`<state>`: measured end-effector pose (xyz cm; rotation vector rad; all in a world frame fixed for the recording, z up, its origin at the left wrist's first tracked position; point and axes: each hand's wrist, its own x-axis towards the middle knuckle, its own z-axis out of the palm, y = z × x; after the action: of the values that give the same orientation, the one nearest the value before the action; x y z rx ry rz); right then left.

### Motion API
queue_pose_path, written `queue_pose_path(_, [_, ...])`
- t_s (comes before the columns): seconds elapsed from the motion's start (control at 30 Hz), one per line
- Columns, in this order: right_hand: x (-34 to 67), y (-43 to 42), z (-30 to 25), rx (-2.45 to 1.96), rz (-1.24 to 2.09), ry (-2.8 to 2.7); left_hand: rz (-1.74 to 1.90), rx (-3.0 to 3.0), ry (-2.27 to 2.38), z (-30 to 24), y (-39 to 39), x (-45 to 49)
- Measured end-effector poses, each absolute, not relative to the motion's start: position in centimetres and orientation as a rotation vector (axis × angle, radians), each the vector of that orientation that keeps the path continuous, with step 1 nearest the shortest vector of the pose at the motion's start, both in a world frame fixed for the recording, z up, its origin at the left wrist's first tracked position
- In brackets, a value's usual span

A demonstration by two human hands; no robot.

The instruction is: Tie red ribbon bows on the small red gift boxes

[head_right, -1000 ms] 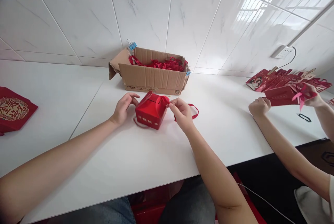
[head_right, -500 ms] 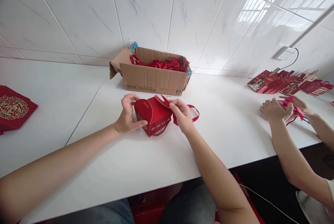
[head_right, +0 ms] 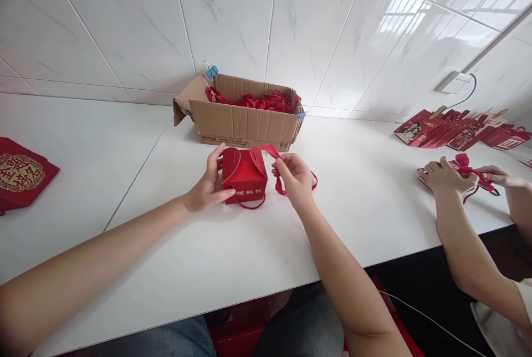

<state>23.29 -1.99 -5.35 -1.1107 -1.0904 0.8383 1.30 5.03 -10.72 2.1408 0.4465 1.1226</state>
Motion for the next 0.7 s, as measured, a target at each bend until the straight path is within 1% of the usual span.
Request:
queue_pose_path(0.1, [23.9,-2.0,-5.1,-1.150,0.790,-1.080,1.073,1.941,0.359,-10.8,5.5,1.1])
queue_pose_path(0.3, [24.5,-2.2,-4.9,-1.211,0.820,-1.098,0.973,1.728,0.319,-10.4,5.7,0.9])
queue_pose_path(0.53, [24.7,-2.8,-4.2,-1.267,0.624,-1.238,0.869,1.657,0.293,-10.1,5.3,1.0])
queue_pose_path(0.7, [24.9,-3.1,-4.1,-1.245,0.594,-1.321,0.837,1.643,0.268,-10.0,5.2,1.0])
